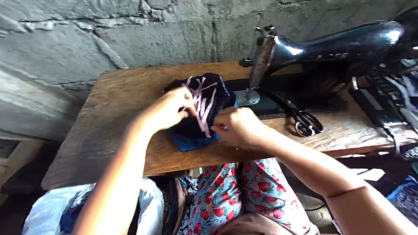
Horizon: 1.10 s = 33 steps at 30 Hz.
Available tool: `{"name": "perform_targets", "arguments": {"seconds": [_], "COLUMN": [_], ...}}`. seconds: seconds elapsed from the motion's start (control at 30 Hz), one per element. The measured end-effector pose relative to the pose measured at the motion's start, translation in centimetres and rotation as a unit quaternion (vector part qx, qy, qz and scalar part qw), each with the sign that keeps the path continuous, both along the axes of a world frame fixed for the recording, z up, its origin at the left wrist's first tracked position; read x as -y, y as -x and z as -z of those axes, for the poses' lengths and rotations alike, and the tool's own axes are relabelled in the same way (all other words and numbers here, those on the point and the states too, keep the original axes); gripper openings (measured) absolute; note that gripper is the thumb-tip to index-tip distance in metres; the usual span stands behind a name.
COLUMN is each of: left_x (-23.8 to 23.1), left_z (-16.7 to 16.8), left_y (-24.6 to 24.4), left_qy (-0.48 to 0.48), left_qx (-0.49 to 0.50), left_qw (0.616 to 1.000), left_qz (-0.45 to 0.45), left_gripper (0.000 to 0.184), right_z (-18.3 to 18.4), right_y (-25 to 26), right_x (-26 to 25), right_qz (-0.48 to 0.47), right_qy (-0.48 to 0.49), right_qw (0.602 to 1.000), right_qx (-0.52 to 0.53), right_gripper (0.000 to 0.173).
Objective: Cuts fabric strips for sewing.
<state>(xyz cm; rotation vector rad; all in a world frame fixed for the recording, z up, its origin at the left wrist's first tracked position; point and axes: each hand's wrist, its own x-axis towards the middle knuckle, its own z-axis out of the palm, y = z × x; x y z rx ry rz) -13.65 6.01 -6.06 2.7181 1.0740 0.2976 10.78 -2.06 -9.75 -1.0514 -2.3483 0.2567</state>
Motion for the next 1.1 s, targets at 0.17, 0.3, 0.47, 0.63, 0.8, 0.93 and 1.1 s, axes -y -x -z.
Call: {"name": "perform_targets", "arguments": {"seconds": [0.17, 0.3, 0.47, 0.63, 0.8, 0.93, 1.1], "left_x": [0.3, -0.3, -0.8, -0.8, -1.9, 1.2, 0.6], "left_z": [5.1, 6.2, 6.0, 6.4, 6.4, 4.1, 4.9], "left_y": [0.6, 0.7, 0.8, 1.4, 2.8, -0.2, -0.2], "left_qy": [-0.040, -0.049, -0.024, -0.016, 0.056, 0.079, 0.098], "left_qx": [0.103, 0.115, 0.112, 0.136, 0.258, 0.288, 0.337], "left_qw": [0.989, 0.988, 0.988, 0.989, 0.964, 0.949, 0.928], "left_qz": [0.096, 0.093, 0.099, 0.064, -0.022, -0.096, -0.123], "left_gripper": [0.012, 0.021, 0.016, 0.021, 0.040, 0.032, 0.021], "right_z": [-0.3, 1.0, 0.8, 0.6, 1.4, 1.2, 1.5], "right_y": [-1.7, -7.2, -18.4, -25.4, -27.3, -27.8, -29.3], "right_x": [2.6, 7.3, 14.2, 21.2, 24.6, 25.9, 27.1], "right_qz": [-0.002, 0.110, 0.401, 0.545, 0.562, 0.562, 0.551], "right_qy": [-0.067, -0.087, -0.035, -0.031, 0.008, -0.008, -0.025], "right_qw": [0.995, 0.985, 0.912, 0.832, 0.820, 0.819, 0.826], "right_qx": [-0.076, -0.103, -0.082, -0.101, -0.106, -0.117, -0.118], "right_gripper": [0.016, 0.018, 0.020, 0.033, 0.033, 0.033, 0.036]}}
